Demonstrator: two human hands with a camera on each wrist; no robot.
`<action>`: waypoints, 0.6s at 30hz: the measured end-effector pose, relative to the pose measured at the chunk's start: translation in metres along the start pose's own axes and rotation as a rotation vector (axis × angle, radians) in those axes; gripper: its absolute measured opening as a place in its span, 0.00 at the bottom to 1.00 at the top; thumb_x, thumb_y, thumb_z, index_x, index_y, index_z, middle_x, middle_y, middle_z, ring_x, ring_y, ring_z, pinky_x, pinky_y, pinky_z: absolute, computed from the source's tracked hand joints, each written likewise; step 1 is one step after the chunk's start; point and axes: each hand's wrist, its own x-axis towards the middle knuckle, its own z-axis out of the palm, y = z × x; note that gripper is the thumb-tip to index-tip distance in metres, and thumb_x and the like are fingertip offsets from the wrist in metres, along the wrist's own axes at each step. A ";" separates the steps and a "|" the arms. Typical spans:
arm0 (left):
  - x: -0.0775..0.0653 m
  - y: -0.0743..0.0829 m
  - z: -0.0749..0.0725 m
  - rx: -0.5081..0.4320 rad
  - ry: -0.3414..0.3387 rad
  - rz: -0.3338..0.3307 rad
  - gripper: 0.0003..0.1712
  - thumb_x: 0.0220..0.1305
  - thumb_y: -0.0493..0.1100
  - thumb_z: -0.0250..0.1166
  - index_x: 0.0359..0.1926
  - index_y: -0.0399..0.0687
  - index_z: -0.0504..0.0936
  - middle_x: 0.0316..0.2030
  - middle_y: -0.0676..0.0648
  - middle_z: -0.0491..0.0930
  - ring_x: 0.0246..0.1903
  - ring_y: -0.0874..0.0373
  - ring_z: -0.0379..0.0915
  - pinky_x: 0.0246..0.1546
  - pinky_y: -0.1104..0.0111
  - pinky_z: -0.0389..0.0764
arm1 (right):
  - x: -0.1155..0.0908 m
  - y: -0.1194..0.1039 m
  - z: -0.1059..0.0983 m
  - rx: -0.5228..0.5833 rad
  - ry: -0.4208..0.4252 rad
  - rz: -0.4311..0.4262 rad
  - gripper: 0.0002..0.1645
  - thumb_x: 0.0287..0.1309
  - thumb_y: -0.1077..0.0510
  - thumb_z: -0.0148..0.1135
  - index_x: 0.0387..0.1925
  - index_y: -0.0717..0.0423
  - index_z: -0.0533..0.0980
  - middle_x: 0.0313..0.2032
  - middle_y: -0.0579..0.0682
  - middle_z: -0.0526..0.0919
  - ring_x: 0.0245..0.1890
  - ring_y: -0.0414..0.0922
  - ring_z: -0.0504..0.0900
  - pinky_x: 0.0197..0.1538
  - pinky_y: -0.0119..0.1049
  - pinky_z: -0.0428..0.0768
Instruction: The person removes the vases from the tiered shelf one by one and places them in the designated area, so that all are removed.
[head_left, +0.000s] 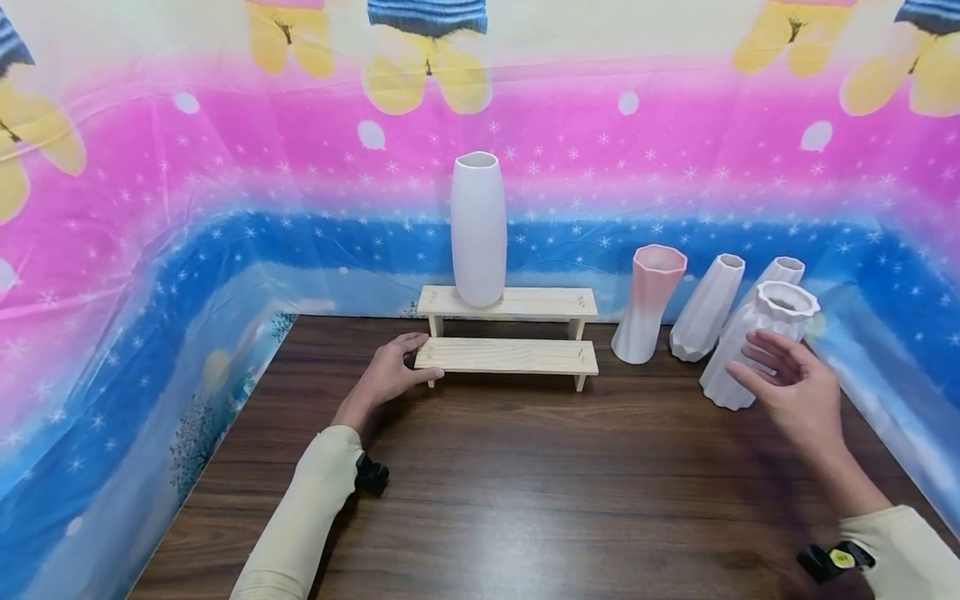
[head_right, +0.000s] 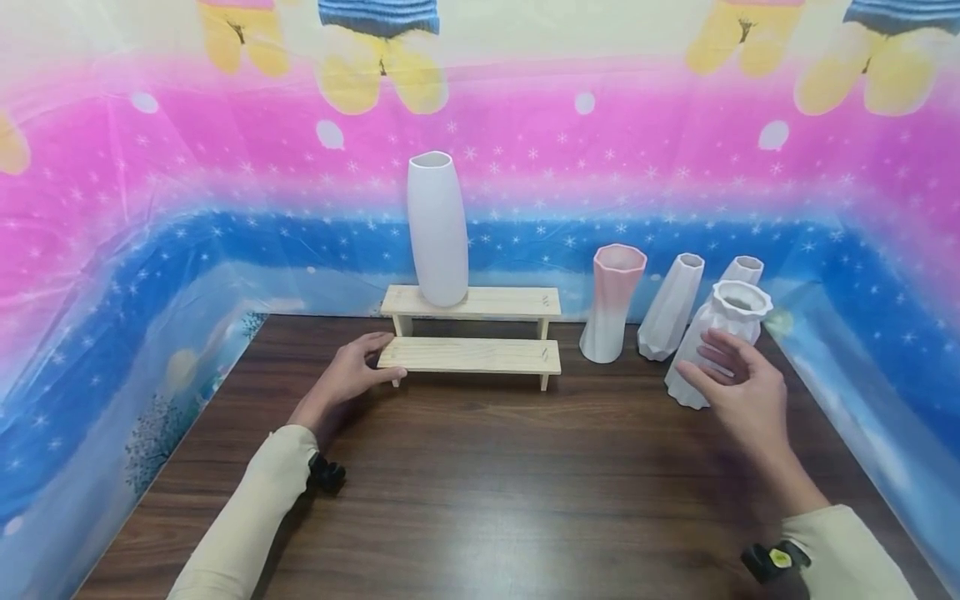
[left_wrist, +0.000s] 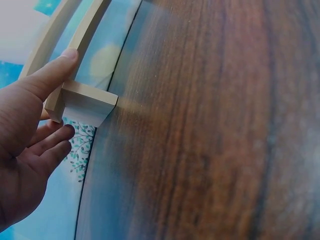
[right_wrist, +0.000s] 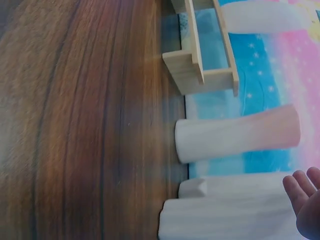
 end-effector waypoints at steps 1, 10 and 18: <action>0.000 0.000 0.000 -0.002 0.000 0.000 0.49 0.60 0.56 0.76 0.75 0.39 0.67 0.74 0.34 0.63 0.69 0.37 0.65 0.65 0.46 0.73 | 0.001 -0.001 0.003 -0.017 -0.006 -0.005 0.36 0.55 0.67 0.76 0.66 0.62 0.75 0.55 0.42 0.85 0.51 0.31 0.85 0.47 0.18 0.79; 0.000 -0.001 -0.001 -0.003 0.003 0.003 0.50 0.60 0.58 0.76 0.75 0.39 0.67 0.74 0.34 0.62 0.70 0.37 0.65 0.66 0.46 0.72 | 0.012 -0.011 0.029 -0.104 -0.067 -0.038 0.37 0.58 0.59 0.76 0.68 0.56 0.74 0.59 0.50 0.83 0.53 0.30 0.82 0.49 0.18 0.79; 0.000 -0.002 0.000 -0.011 0.004 0.011 0.49 0.60 0.57 0.76 0.75 0.39 0.67 0.74 0.35 0.63 0.70 0.37 0.65 0.66 0.47 0.73 | 0.024 -0.022 0.060 -0.035 -0.120 -0.083 0.36 0.58 0.61 0.76 0.67 0.57 0.74 0.61 0.56 0.81 0.55 0.34 0.83 0.52 0.23 0.81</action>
